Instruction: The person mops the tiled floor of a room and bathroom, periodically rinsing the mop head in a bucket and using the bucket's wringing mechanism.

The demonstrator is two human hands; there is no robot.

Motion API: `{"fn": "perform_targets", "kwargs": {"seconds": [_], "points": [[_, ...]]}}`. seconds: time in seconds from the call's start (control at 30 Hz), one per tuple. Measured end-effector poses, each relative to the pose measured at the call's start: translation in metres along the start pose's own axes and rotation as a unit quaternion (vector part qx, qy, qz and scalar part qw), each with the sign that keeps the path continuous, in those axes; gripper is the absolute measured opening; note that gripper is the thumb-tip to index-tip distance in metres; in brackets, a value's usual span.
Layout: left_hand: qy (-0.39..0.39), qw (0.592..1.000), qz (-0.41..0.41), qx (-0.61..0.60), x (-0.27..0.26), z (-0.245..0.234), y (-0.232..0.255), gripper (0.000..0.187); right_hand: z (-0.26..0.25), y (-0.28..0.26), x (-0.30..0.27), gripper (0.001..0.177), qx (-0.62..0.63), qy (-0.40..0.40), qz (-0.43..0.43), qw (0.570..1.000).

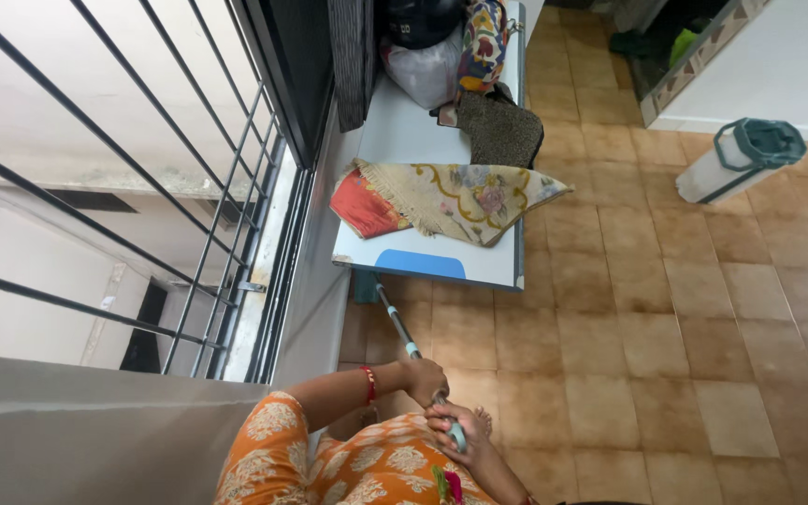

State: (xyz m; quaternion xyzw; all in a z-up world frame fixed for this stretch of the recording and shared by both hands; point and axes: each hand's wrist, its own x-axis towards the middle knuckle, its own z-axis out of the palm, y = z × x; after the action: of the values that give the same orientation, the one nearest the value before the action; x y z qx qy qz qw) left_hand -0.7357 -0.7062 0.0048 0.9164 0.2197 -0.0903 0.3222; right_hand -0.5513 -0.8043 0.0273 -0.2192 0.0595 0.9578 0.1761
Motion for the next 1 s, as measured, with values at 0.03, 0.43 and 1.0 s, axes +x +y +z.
{"fn": "perform_targets", "kwargs": {"seconds": [0.03,0.43,1.0], "points": [[0.039,0.999,-0.018,-0.009,-0.018,0.001,-0.012,0.034,0.004,0.004,0.023,0.017,-0.013,-0.007,-0.022,1.0],[0.584,0.757,-0.264,-0.127,-0.187,-0.032,-0.084,0.006,0.061,-0.071,0.148,0.035,-0.205,0.175,-0.23,0.935],[0.738,0.582,-0.278,-0.2,-0.192,-0.046,-0.091,0.011,0.173,-0.189,0.374,0.089,-0.973,-0.009,-0.227,-0.034]]}}
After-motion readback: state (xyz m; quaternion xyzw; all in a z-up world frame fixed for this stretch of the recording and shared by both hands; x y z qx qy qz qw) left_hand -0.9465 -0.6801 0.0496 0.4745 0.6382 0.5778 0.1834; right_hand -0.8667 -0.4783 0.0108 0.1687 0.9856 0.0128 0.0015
